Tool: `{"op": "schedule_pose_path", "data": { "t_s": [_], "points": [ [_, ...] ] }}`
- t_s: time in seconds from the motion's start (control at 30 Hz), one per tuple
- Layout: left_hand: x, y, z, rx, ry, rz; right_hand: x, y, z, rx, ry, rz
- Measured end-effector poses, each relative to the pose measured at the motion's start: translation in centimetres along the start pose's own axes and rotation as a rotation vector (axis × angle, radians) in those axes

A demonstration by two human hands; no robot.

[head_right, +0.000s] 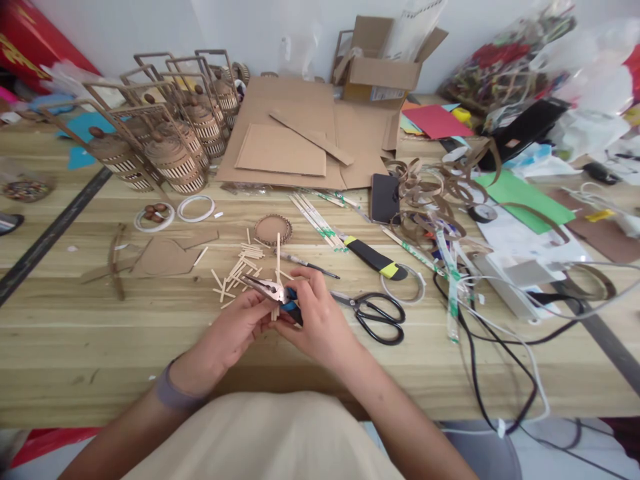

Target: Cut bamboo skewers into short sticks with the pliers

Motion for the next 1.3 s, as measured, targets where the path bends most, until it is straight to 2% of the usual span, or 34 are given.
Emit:
{"op": "schedule_pose_path", "data": {
  "t_s": [0.23, 0.5, 0.6, 0.77, 0.97, 1.3],
  "points": [
    [-0.4, -0.2, -0.2, -0.056, -0.012, 0.037, 0.1, 0.1, -0.6, -0.084, 0.072, -0.036],
    [-0.6, -0.4, -0.3, -0.081, 0.005, 0.027, -0.1, 0.0, -0.8, -0.160, 0.157, 0.021],
    [-0.4, -0.7, -0.5, -0.065, 0.035, 0.034, 0.3, -0.3, -1.0, -0.219, 0.238, 0.142],
    [0.2, -1.6, -0.4, 0.032, 0.139, 0.076, 1.5, -2.7, -2.8, -0.507, 0.432, 0.481],
    [-0.1, -2.0, 0.0, 0.104, 0.204, 0.152, 2.1, -5.8, -3.4, -0.737, 0.585, 0.788],
    [-1.5, -2.8, 1.0, 0.191, 0.127, 0.269, 0.9, -4.7, -1.9, -0.801, 0.655, 0.837]
  ]
}}
Point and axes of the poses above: each hand's wrist, its own y-axis towards the middle knuckle, its own x-axis out of the back of the hand, z = x × y, the point moved 7 cm from there along y, towards the middle knuckle, and after that the axes turned 6 degrees about -x, right-handed, at the moved point
